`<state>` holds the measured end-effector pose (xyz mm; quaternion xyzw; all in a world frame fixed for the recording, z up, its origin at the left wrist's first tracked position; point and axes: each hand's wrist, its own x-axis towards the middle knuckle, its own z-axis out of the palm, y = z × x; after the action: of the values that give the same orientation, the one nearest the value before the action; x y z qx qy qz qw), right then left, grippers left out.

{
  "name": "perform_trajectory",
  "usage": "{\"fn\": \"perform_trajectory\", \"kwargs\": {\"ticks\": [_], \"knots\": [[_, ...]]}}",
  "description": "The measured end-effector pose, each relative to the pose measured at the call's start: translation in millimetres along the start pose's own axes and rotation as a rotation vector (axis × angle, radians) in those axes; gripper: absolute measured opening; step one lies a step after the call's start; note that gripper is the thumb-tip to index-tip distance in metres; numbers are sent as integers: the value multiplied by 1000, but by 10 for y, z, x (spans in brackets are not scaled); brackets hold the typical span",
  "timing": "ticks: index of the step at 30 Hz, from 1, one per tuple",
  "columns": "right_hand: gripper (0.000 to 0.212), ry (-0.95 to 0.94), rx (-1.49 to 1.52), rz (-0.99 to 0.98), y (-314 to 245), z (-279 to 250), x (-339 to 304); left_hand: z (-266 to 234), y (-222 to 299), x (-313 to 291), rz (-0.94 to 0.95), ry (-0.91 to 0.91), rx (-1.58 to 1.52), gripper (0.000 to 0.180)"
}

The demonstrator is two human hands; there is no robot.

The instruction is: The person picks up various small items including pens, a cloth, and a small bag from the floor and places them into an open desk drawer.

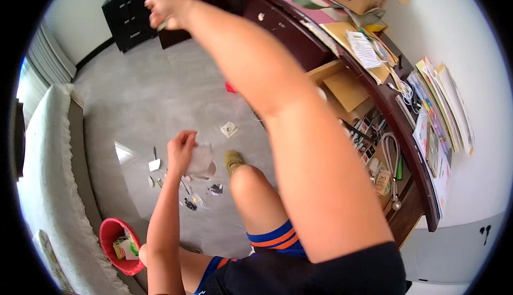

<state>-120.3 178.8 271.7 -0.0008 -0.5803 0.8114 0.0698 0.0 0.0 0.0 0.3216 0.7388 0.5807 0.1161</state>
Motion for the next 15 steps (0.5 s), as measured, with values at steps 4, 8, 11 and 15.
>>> {"fn": "perform_trajectory", "kwargs": {"ticks": [4,8,11,15], "knots": [[17,157,-226,68,-822,-714,-999,578,612,324,272,-42,439,38],[17,256,-602,177,-1790,-1087,-1962,1071,1042,1515,868,46,727,63],[17,448,-712,197,-1953,-1413,-2735,1454,1917,1782,1092,-51,794,74],[16,538,-737,248,-1950,-1552,-3334,1748,2345,1955,1182,-147,730,71]]}}
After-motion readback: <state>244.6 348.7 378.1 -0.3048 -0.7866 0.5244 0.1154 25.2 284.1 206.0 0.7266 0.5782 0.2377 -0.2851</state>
